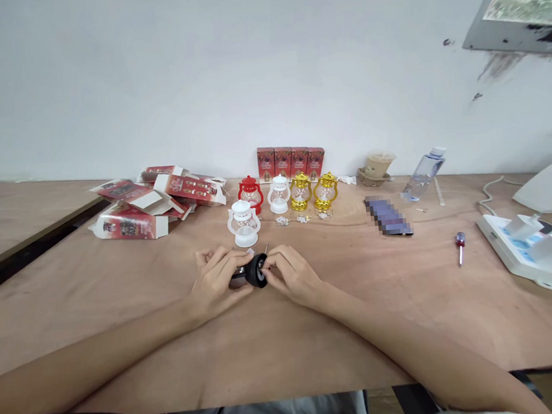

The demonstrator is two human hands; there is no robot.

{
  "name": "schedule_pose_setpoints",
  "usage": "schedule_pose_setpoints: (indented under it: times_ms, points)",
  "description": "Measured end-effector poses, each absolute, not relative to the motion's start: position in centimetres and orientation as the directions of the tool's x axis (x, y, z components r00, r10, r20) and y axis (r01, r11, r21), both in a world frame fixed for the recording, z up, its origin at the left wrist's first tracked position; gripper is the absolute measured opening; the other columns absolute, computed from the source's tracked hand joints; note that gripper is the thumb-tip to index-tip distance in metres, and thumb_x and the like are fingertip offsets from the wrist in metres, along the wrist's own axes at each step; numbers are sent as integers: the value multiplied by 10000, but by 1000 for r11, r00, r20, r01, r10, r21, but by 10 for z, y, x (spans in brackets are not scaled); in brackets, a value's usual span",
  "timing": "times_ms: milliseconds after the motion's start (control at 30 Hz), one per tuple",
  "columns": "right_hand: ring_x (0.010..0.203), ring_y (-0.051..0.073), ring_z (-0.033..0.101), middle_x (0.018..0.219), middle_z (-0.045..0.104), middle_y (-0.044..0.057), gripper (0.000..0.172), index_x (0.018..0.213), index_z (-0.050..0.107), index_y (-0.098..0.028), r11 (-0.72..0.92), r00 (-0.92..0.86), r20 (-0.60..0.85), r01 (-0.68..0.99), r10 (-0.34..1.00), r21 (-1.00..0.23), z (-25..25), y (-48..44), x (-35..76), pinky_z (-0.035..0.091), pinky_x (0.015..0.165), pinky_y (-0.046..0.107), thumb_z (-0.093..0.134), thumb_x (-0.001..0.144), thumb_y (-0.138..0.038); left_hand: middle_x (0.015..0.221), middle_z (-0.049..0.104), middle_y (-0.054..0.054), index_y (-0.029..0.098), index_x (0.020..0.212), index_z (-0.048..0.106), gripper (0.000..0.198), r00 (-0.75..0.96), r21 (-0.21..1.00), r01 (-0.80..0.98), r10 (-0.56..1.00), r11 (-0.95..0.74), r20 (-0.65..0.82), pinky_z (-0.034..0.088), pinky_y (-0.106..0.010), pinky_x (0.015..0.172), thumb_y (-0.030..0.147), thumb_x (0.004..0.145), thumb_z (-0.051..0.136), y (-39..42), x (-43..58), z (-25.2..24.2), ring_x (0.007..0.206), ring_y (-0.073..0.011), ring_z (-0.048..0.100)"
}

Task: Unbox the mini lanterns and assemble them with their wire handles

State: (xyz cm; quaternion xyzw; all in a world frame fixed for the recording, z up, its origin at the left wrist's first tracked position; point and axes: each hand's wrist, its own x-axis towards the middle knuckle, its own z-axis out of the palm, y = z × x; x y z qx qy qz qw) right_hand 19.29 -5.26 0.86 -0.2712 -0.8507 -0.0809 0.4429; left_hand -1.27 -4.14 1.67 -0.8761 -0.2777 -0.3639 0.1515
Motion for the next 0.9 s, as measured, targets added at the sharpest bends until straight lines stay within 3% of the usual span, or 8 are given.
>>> schedule_pose_setpoints:
  times_ms: [367,700,900]
  points:
    - [732,141,561,807,599,57,61,906,539,-180,839,-455,812,539,366,-76,6,-52,193,490,657,261,514,883,-128,934,708,-61,154,1001,562,193,574,-92,608,355,-789,738,260,-345,734,230,824,547,-42,-12,16,821,-202,573]
    - [755,161,550,806,591,85,92,937,493,-148,835,-554,793,539,253,110,13,-53,193,501,670,273,503,871,-84,924,701,-68,156,978,574,178,575,-65,607,382,-792,723,267,-348,749,259,834,558,-41,-12,14,840,-210,558]
    - [769,153,555,838,567,78,119,976,472,-161,852,-542,801,518,253,81,12,-49,193,510,667,262,476,881,-89,929,698,-64,150,1003,570,221,568,-40,592,382,-805,729,268,-351,748,283,828,582,-41,-12,16,842,-214,538]
